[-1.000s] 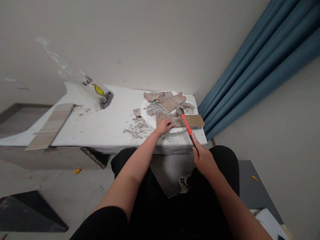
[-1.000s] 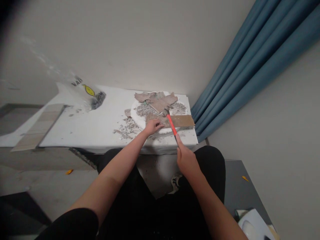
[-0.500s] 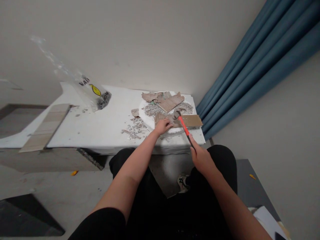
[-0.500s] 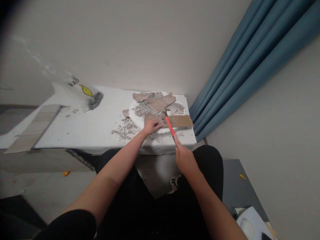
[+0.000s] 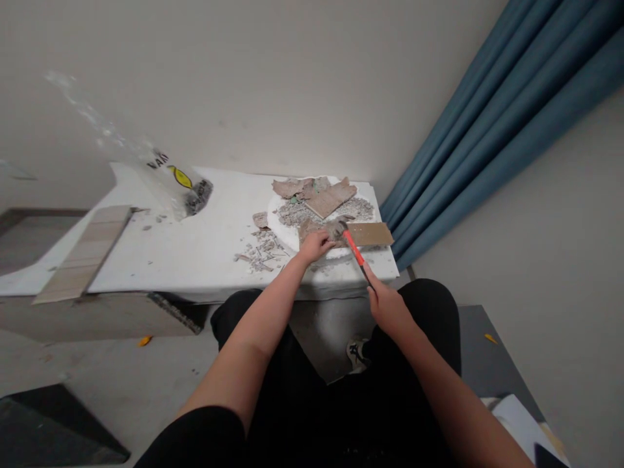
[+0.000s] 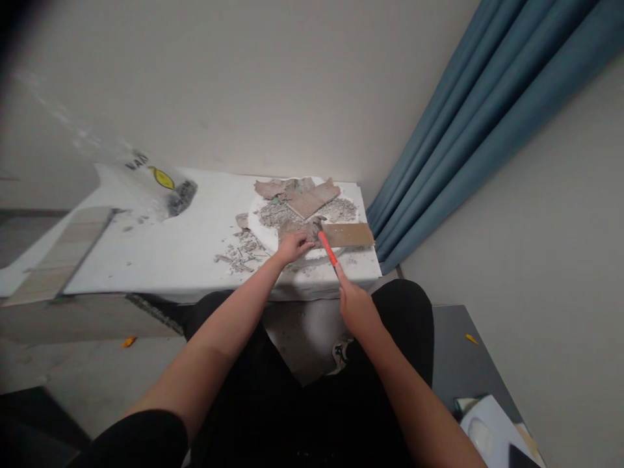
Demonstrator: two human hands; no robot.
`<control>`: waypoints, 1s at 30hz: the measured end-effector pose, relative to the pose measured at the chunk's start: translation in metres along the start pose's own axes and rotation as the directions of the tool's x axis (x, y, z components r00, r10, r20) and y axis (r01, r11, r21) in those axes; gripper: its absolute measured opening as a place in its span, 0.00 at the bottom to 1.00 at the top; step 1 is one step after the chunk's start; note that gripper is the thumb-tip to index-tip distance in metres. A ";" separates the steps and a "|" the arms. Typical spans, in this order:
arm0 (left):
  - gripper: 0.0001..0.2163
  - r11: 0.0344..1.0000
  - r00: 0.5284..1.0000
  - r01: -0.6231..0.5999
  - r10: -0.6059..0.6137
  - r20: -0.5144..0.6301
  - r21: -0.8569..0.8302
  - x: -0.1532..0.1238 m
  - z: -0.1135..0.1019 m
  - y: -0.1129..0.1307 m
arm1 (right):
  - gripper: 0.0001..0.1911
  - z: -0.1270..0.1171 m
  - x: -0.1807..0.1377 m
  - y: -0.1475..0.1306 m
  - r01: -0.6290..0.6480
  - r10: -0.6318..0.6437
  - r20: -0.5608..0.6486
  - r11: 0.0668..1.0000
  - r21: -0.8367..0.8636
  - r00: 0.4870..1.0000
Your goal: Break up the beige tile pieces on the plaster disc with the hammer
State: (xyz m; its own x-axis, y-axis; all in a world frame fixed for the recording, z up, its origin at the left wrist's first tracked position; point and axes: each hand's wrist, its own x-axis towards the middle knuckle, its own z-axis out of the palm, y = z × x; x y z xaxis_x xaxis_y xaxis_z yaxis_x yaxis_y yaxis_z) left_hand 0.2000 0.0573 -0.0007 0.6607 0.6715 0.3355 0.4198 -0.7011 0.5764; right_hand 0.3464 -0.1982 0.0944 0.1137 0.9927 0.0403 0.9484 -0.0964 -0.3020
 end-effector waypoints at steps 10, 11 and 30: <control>0.15 1.000 1.000 -0.007 0.007 0.009 -0.001 0.001 0.003 -0.002 | 0.33 -0.005 -0.003 -0.003 0.017 -0.016 -0.028 0.999 0.047 0.999; 0.15 1.000 1.000 -0.004 0.004 0.009 0.003 0.001 0.003 -0.002 | 0.32 -0.005 -0.003 -0.003 0.019 -0.016 -0.052 0.998 0.054 0.998; 0.15 1.000 1.000 0.021 -0.021 0.017 -0.011 0.000 0.003 -0.001 | 0.32 0.003 -0.004 -0.004 -0.038 0.042 -0.045 0.996 0.077 0.998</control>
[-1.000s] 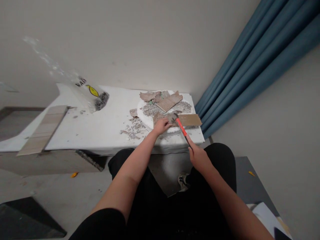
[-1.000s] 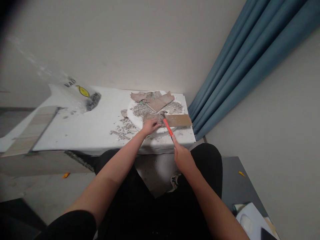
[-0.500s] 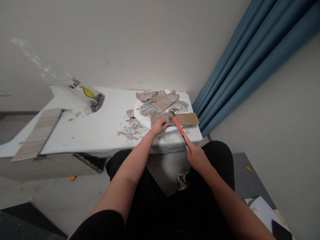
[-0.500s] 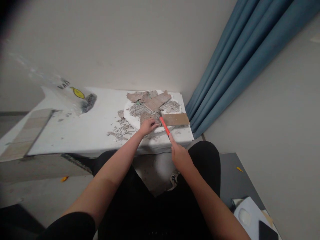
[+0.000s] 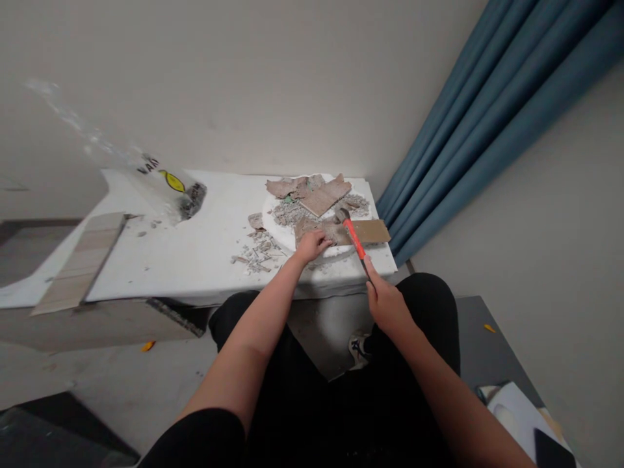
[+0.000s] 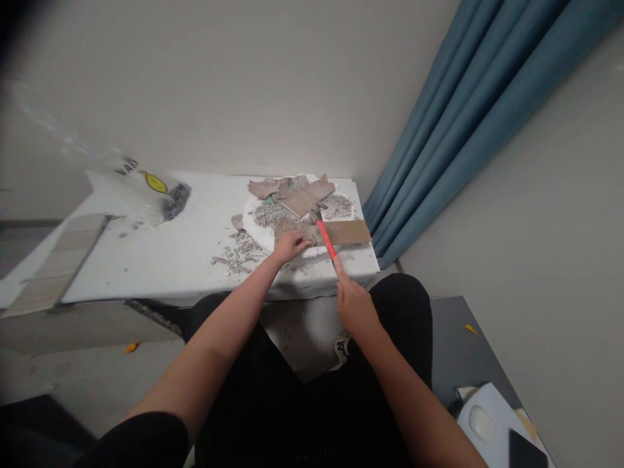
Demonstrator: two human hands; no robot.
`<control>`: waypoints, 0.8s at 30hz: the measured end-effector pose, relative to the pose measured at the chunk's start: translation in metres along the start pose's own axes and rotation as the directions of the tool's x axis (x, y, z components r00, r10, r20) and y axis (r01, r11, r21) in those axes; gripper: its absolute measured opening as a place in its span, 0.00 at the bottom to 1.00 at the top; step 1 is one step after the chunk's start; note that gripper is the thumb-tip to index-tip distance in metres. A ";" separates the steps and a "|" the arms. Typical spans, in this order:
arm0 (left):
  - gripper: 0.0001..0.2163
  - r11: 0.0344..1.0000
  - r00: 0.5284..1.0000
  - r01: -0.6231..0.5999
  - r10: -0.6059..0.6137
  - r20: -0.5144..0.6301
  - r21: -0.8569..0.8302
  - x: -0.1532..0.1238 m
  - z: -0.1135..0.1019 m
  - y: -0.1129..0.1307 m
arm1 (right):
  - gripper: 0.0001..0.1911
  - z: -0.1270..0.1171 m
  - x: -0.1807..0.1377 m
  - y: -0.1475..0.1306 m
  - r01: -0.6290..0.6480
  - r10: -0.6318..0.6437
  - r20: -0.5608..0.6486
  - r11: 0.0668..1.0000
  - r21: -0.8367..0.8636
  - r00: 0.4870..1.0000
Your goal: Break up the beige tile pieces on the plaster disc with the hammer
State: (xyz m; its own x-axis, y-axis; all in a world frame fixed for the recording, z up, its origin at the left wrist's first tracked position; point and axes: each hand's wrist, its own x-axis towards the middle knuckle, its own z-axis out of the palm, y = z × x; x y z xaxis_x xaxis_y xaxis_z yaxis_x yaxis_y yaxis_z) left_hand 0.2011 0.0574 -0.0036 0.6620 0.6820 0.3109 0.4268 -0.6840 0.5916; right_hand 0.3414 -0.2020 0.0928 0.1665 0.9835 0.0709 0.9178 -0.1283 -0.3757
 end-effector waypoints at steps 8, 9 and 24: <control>0.15 1.000 1.000 -0.011 0.011 0.008 0.019 0.000 0.000 0.000 | 0.32 0.000 -0.002 0.001 0.010 -0.010 0.014 1.000 0.025 1.000; 0.15 1.000 1.000 -0.013 0.013 0.010 0.021 0.000 0.000 0.000 | 0.32 0.000 -0.002 0.001 0.009 -0.009 0.036 1.000 0.020 0.999; 0.10 0.989 0.996 0.092 -0.090 0.020 -0.113 0.001 -0.020 -0.003 | 0.32 0.007 0.000 -0.003 0.002 -0.003 0.072 1.000 0.010 0.997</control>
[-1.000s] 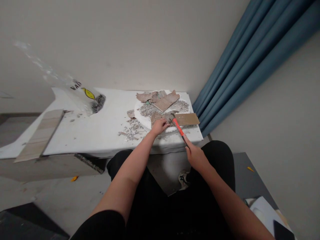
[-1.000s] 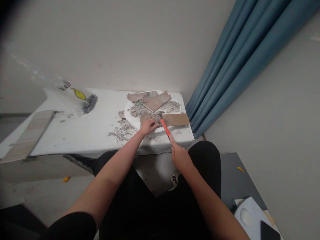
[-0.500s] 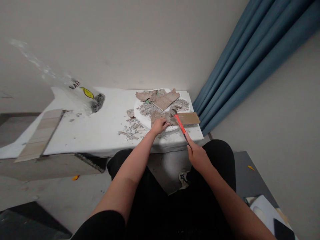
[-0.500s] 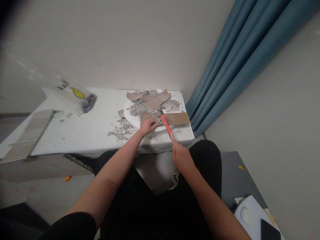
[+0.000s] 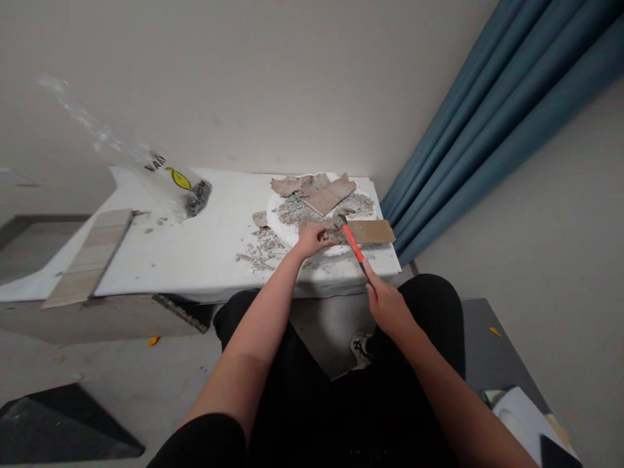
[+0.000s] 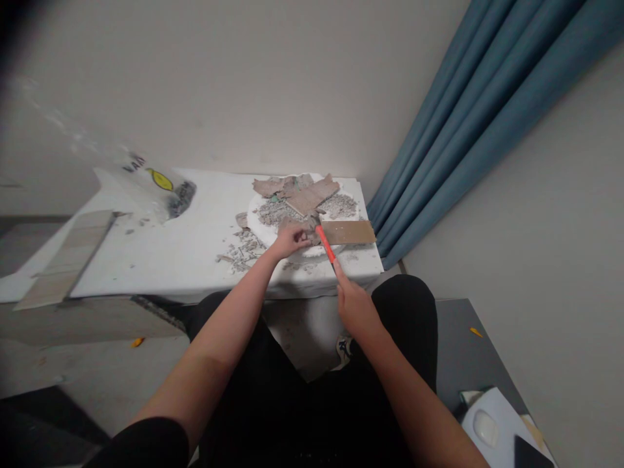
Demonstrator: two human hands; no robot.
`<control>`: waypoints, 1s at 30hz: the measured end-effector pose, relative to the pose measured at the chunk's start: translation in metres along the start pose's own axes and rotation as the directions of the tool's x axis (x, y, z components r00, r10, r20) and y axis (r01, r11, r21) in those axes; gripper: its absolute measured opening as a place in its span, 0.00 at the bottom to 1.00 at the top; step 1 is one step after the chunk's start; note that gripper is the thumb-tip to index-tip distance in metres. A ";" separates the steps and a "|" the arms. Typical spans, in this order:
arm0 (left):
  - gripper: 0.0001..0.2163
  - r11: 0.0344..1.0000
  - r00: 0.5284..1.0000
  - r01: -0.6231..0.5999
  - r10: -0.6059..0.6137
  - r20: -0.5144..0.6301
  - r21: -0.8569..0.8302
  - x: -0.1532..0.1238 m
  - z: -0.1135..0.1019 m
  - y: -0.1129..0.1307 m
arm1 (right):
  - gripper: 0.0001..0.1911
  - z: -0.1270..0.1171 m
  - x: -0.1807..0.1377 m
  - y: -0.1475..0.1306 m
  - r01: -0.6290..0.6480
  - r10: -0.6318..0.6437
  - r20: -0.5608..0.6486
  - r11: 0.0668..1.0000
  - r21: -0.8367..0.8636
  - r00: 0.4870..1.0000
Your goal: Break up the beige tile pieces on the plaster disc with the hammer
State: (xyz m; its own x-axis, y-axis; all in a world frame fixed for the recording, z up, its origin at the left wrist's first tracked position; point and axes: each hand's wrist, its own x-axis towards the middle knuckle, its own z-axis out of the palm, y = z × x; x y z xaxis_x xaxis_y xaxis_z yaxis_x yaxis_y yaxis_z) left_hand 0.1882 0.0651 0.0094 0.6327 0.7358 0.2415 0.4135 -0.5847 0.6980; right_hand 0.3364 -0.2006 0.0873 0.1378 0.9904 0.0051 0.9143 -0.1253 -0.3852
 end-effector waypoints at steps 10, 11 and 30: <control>0.10 0.991 0.980 0.106 -0.089 -0.180 0.085 -0.005 -0.022 -0.001 | 0.33 0.006 0.000 0.002 -0.023 0.027 0.038 0.995 -0.098 0.999; 0.08 0.990 0.982 0.105 -0.087 -0.168 0.098 -0.005 -0.021 -0.001 | 0.33 0.004 0.000 0.001 -0.013 0.016 0.030 0.996 -0.088 0.999; 0.10 0.938 0.989 0.140 -0.147 -0.001 0.318 -0.007 -0.021 0.011 | 0.33 0.008 -0.001 0.003 -0.059 0.072 0.099 0.990 -0.126 0.992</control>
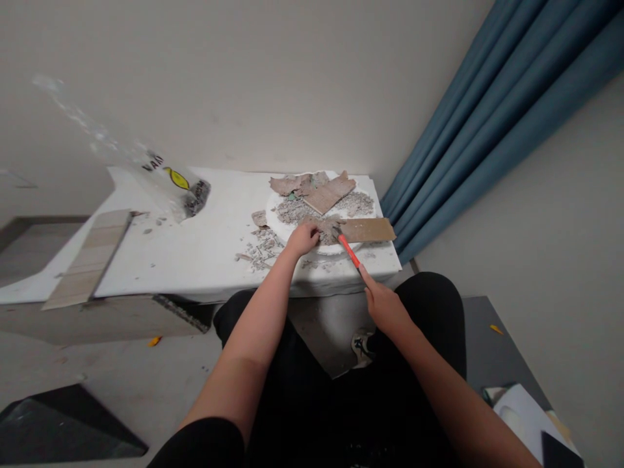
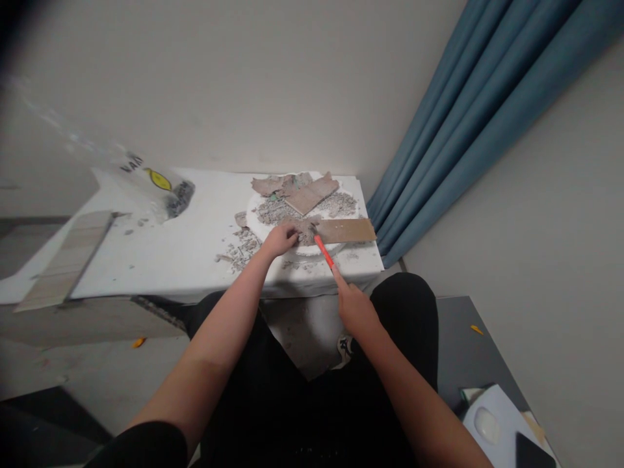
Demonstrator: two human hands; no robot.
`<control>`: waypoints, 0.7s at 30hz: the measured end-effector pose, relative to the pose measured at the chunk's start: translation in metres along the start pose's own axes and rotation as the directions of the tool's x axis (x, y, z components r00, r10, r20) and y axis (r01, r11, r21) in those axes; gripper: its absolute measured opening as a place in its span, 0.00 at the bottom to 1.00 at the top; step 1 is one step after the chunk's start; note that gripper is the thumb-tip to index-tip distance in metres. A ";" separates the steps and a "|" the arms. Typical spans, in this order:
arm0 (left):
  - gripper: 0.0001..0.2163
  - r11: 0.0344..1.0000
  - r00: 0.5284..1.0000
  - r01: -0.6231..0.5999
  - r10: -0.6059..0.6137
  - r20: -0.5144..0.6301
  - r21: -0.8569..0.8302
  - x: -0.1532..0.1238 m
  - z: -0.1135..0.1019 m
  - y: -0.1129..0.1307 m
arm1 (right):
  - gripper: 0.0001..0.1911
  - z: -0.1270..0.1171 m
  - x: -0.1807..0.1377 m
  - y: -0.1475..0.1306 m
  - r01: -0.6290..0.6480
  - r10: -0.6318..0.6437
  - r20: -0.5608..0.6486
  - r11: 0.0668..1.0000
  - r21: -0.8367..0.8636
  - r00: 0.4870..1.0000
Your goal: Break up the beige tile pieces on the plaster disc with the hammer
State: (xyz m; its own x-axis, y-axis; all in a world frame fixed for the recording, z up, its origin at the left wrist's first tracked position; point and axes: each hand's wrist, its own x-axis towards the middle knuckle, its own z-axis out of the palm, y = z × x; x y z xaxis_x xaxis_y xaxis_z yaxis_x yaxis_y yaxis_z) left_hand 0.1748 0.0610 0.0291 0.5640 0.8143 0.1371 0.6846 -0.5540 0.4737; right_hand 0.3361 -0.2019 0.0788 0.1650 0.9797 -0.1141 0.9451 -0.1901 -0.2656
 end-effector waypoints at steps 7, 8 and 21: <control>0.17 0.968 0.966 -0.197 0.164 0.200 0.154 -0.021 -0.009 0.010 | 0.32 0.011 0.010 0.022 0.041 -0.035 -0.058 0.994 0.105 0.998; 0.17 0.962 0.961 -0.203 0.160 0.228 0.183 -0.024 -0.011 0.009 | 0.32 0.013 0.011 0.026 0.034 -0.028 -0.055 0.993 0.113 0.998; 0.20 0.908 0.952 -0.251 0.169 0.254 0.336 -0.042 -0.014 0.010 | 0.33 0.021 0.016 0.043 0.009 0.007 -0.048 0.949 0.315 0.999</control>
State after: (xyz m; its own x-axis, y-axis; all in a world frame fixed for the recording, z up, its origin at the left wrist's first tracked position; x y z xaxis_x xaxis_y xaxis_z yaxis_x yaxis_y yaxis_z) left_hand 0.1511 0.0235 0.0406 0.7702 0.6377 -0.0106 0.6351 -0.7654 0.1037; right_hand 0.3739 -0.1958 0.0456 0.1846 0.9803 -0.0698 0.8094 -0.1919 -0.5551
